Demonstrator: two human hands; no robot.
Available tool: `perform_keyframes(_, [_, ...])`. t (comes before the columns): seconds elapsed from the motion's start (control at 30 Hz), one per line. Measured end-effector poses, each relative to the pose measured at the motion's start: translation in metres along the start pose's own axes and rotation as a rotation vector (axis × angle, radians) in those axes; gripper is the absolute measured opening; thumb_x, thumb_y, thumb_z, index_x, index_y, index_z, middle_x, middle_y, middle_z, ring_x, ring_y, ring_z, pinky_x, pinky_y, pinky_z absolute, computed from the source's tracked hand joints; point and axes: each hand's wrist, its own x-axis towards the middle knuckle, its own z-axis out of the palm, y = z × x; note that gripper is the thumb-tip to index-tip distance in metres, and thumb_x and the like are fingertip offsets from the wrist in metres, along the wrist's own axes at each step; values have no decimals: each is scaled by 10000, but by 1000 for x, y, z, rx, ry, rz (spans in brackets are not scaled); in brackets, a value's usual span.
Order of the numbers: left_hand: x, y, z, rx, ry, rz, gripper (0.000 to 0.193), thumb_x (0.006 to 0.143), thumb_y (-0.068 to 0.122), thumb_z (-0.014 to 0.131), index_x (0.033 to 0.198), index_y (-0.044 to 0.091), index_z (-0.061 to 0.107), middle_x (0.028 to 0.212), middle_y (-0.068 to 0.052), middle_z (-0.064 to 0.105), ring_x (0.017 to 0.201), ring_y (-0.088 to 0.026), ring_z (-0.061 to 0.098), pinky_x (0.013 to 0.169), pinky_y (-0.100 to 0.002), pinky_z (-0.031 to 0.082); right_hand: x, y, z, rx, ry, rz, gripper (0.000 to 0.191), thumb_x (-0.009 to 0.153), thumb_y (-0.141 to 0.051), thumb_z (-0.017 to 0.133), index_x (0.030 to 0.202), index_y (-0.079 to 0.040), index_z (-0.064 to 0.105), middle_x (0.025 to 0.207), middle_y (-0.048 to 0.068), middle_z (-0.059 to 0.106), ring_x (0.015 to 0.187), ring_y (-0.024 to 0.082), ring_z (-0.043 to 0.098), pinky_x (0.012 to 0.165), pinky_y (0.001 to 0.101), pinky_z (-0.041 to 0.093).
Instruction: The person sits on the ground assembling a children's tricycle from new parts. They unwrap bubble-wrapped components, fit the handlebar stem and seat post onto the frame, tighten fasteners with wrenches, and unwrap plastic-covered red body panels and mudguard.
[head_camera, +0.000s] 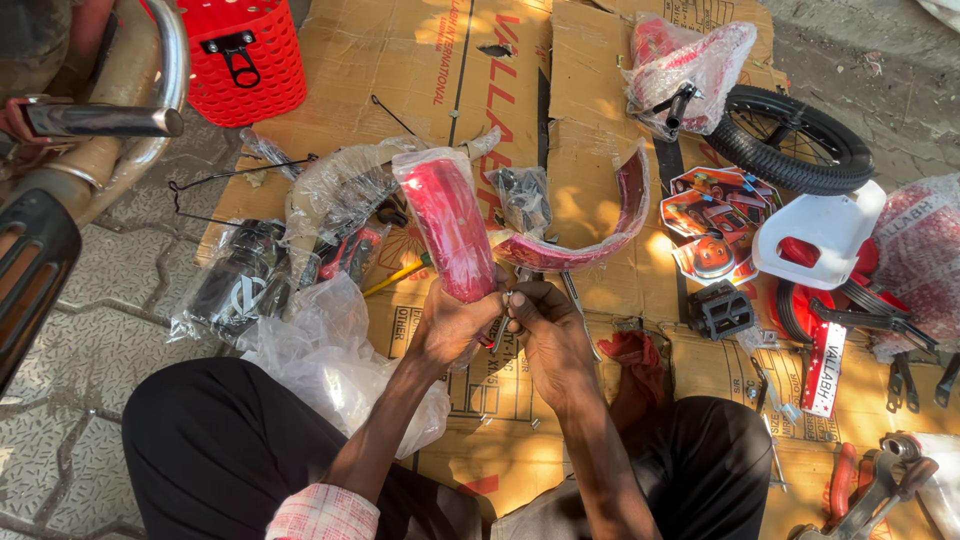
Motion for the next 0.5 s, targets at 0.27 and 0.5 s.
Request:
perform_keyframes(0.27, [-6,8,-7,52,-225,-17,161,940,148,726,995,-3,718,619,21,549,505,-54,460,467,-281,391,-2,-29,-6,71,91,-161,75,908,-36,715,943,-65,655,939,84,750,814,140,668,760,283,543])
perform_keyframes(0.5, [-4,6,-1,310,-216,-21,202,860,206,752,996,57,742,675,25,656,584,-57,556,535,-287,478,4,-56,8,-135,-17,-212,80,1000,-80,723,1041,-16,698,879,62,710,759,118,633,691,274,512])
